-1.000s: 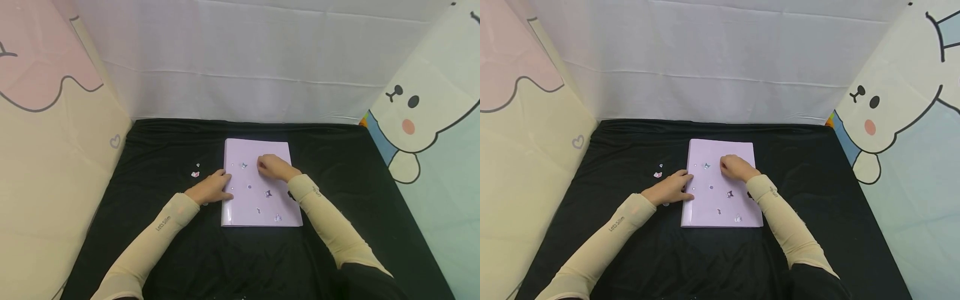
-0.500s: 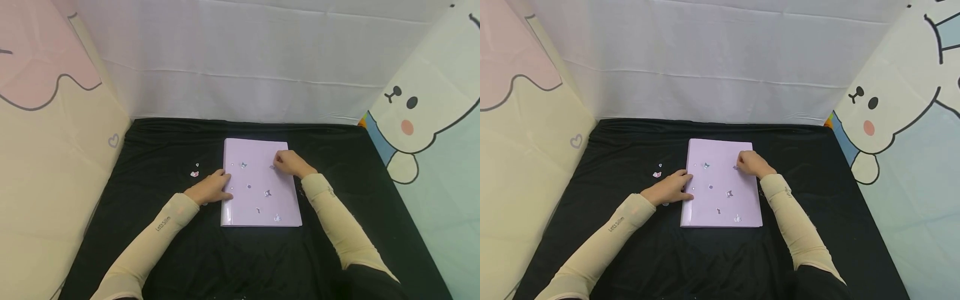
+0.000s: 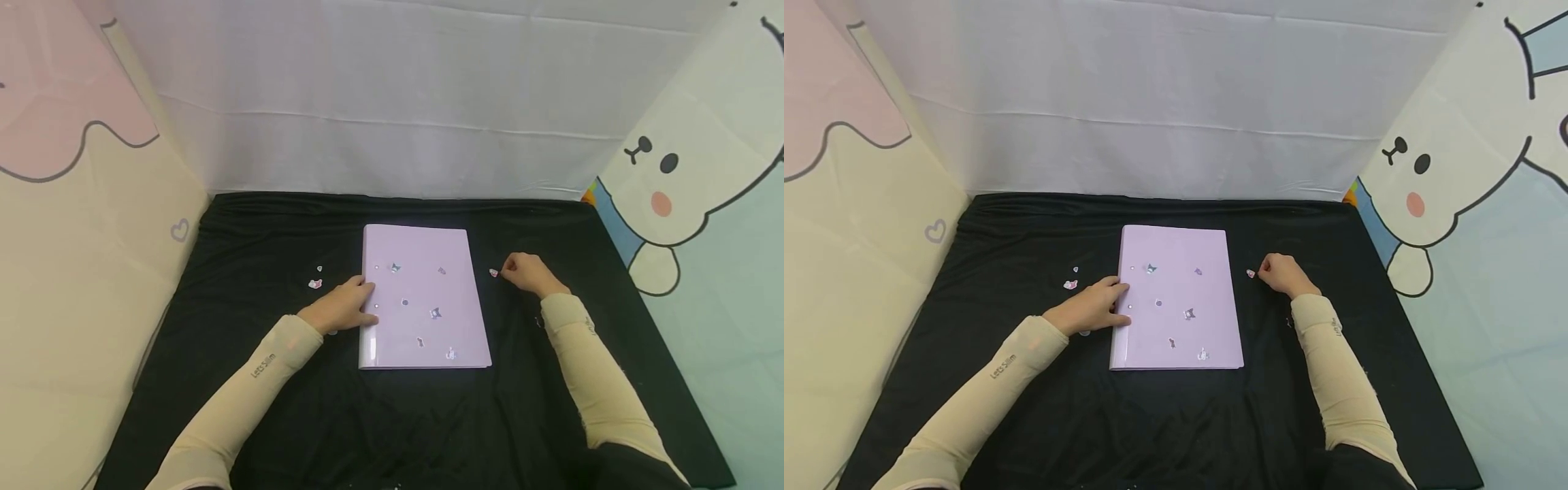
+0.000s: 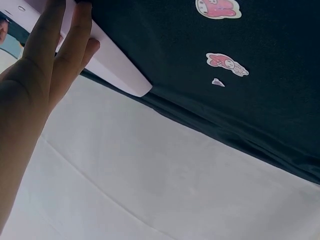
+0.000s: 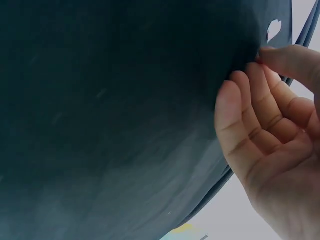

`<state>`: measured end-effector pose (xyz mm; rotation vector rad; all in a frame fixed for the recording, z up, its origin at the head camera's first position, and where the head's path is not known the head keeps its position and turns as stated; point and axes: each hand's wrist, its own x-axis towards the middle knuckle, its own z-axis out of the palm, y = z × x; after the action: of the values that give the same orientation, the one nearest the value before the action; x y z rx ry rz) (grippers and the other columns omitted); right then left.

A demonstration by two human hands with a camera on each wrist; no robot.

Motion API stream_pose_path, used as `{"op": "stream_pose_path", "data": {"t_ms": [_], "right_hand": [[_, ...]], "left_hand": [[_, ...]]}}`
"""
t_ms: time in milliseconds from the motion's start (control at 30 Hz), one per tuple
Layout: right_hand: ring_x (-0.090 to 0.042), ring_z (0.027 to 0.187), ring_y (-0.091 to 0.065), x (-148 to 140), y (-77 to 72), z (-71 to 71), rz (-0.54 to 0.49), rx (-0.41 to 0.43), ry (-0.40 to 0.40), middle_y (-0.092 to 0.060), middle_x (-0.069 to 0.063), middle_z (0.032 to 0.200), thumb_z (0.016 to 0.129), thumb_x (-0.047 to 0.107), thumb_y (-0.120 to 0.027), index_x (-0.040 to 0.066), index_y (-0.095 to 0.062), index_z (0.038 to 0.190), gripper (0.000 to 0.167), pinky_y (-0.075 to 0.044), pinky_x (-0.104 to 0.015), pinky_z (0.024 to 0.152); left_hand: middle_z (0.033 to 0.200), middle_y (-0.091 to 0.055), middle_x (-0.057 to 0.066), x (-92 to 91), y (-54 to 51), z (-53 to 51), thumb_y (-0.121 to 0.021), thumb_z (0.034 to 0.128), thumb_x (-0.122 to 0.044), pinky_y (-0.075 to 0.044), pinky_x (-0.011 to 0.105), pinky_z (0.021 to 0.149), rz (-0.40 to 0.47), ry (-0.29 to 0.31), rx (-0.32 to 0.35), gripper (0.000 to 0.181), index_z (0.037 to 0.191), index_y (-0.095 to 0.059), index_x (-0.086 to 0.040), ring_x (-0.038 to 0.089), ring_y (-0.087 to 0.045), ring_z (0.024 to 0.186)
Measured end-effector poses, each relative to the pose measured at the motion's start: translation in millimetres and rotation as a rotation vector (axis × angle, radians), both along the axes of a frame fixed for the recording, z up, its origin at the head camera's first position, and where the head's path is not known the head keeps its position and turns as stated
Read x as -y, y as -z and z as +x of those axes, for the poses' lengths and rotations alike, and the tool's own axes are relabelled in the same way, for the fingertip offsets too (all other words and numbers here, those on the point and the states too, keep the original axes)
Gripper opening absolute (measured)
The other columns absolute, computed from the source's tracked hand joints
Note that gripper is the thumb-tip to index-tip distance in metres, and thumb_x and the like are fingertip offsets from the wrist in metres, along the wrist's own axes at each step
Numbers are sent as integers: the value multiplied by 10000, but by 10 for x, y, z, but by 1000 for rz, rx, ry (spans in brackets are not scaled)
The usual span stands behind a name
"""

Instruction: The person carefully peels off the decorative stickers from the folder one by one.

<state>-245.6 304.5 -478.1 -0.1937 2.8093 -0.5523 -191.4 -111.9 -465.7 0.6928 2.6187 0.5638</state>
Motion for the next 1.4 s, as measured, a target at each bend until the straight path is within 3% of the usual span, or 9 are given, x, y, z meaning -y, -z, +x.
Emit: {"op": "stream_pose_path", "data": {"t_ms": [300,700,900,1133,1400], "right_hand": [[-325,849,-590,-154,-2,58,2,32,58,-633,-211,968,973,109,-565,-56,-626,1023,183,-503,-498,778],[-312,830,-606,-46,-28,40,-1,3,18,-654,-196,938,952,103,-602,-50,-635,989,161,-509,-494,767],[-316,857,-616,224,-73,-12,-40,-8,10,-660,-203,986,963,118,-622,-36,-638,1019,165,-525,-492,790],[-287,855,-610,760,-88,-132,-69,-29,-28,-661,-165,996,956,129,-619,9,-646,1032,146,-536,-442,780],[-235,814,-573,1389,-115,-263,-88,-36,-163,-642,-87,908,930,127,-639,52,-654,993,99,-503,-374,737]], "left_hand": [[1452,-441,274,8,10,-13,-806,857,-274,-466,463,1001,-2,8,-12,691,1404,-509,25,372,-566,1208],[1457,-439,268,12,27,-7,-806,859,-283,-459,468,1008,-9,9,-11,701,1412,-502,21,371,-555,1219],[1445,-446,270,9,16,-13,-805,859,-282,-461,465,1007,-8,9,-13,694,1406,-506,24,367,-566,1197],[1451,-445,260,18,18,-16,-804,860,-283,-473,456,996,-5,-5,-1,697,1415,-501,10,353,-580,1174],[1460,-432,268,18,14,-9,-801,864,-284,-468,459,1003,-5,-4,8,701,1419,-496,14,358,-574,1190]]}}
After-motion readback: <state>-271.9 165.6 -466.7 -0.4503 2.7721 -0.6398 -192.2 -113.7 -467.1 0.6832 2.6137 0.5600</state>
